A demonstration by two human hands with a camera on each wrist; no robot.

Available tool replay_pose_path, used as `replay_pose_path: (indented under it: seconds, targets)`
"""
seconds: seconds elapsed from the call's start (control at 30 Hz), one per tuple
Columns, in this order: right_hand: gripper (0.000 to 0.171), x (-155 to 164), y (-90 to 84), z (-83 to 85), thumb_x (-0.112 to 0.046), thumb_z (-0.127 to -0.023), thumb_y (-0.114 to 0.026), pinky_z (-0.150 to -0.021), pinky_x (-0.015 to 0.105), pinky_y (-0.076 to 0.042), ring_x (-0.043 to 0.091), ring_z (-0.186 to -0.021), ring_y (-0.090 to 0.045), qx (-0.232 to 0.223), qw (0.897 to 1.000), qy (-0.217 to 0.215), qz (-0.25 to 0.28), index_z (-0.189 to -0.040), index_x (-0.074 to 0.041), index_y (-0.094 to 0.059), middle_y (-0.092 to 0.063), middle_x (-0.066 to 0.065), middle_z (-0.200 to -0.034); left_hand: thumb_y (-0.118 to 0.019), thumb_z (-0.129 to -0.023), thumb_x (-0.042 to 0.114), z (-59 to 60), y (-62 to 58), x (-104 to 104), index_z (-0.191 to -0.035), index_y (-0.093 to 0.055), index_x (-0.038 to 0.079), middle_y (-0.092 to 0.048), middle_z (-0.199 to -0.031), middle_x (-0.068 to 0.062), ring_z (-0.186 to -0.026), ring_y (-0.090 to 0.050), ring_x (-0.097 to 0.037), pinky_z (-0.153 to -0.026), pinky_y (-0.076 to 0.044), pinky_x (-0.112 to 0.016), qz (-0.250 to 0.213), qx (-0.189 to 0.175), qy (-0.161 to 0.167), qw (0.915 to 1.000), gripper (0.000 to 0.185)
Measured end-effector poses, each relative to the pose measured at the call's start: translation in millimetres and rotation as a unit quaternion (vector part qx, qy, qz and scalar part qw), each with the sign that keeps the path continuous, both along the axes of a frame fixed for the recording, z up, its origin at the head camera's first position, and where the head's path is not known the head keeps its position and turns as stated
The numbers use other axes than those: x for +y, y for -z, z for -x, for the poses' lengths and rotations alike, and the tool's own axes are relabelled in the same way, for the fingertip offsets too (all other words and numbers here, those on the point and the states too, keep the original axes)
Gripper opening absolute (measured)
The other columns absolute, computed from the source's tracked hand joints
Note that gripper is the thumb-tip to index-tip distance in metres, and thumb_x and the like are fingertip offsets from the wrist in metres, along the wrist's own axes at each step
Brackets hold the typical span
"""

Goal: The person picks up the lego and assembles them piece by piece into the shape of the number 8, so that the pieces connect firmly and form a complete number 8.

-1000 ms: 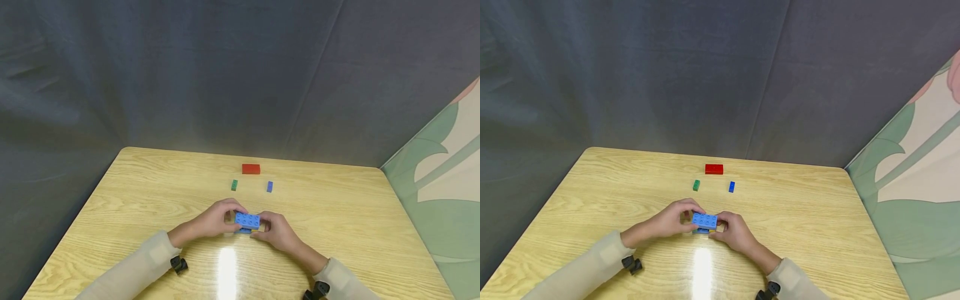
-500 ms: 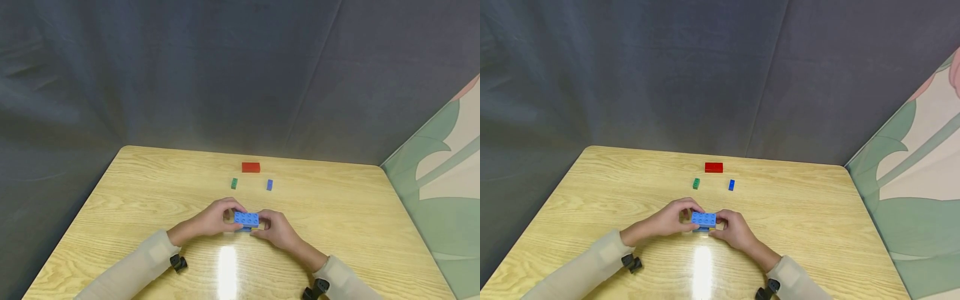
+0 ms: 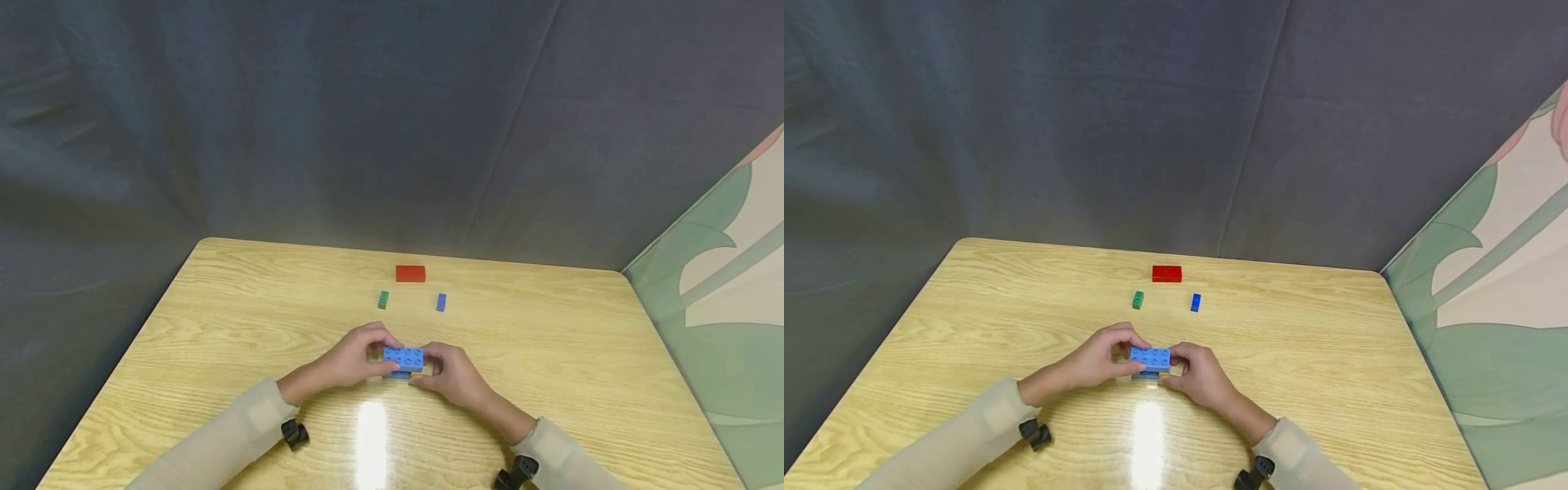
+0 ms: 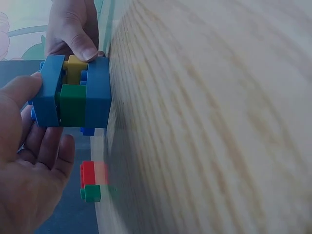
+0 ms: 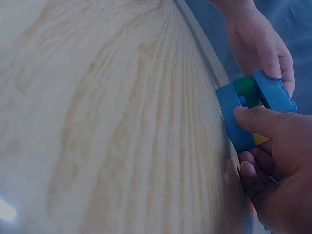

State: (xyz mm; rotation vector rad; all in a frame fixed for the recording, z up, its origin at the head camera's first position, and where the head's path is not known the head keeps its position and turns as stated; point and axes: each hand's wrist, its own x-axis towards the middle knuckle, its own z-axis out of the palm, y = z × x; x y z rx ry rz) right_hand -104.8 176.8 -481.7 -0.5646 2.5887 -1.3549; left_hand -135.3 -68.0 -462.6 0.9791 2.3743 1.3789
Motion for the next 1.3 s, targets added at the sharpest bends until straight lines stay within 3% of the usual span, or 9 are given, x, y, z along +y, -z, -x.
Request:
replay_pose_path:
  seconds: [0.2, 0.77, 1.03, 1.3]
  targets:
    - [0.032, 1, -0.2, 0.2, -0.014, -0.08, -0.088, -0.053, 0.02, -0.041, 0.006, -0.061, -0.047, 0.0, 1.0, -0.001, 0.001, -0.109, -0.009, -0.076, -0.067, -0.006, -0.088, -0.08, -0.09, 0.012, -0.2, -0.1, 1, -0.112, -0.071, 0.009, -0.061, -0.099, 0.006, -0.09, -0.057, -0.009, -0.084, -0.054, -0.029, -0.002, -0.006, 0.003, 1.0, 0.024]
    - [0.031, 3, -0.6, 0.2, -0.012, -0.079, -0.089, -0.053, 0.02, -0.042, 0.005, -0.06, -0.048, 0.005, 1.0, 0.003, -0.001, -0.108, -0.009, -0.076, -0.069, -0.004, -0.09, -0.075, -0.094, 0.013, 1.4, -5.1, 7, -0.116, -0.068, 0.008, -0.06, -0.107, 0.004, -0.098, -0.055, -0.01, -0.09, -0.051, -0.028, 0.043, -0.001, 0.026, 0.9987, 0.023]
    - [0.03, 0, -0.3, -0.2, -0.011, -0.079, -0.088, -0.051, 0.02, -0.04, 0.004, -0.059, -0.046, 0.018, 1.0, -0.006, 0.006, -0.106, -0.006, -0.075, -0.067, -0.004, -0.086, -0.076, -0.093, 0.015, -0.1, -1.2, 0, -0.119, -0.067, 0.013, -0.062, -0.11, 0.005, -0.094, -0.054, -0.011, -0.087, -0.053, -0.031, 0.019, -0.018, 0.02, 0.9995, 0.028]
    - [0.032, -2, -1.5, -0.2, -0.011, -0.079, -0.089, -0.052, 0.019, -0.04, 0.005, -0.06, -0.046, 0.005, 1.0, 0.003, -0.009, -0.108, -0.008, -0.076, -0.066, -0.005, -0.087, -0.081, -0.09, 0.02, -3.4, 6.5, -8, -0.122, -0.067, 0.012, -0.065, -0.111, 0.004, -0.095, -0.061, -0.021, -0.087, -0.055, -0.033, -0.013, -0.039, -0.001, 0.9992, 0.036]
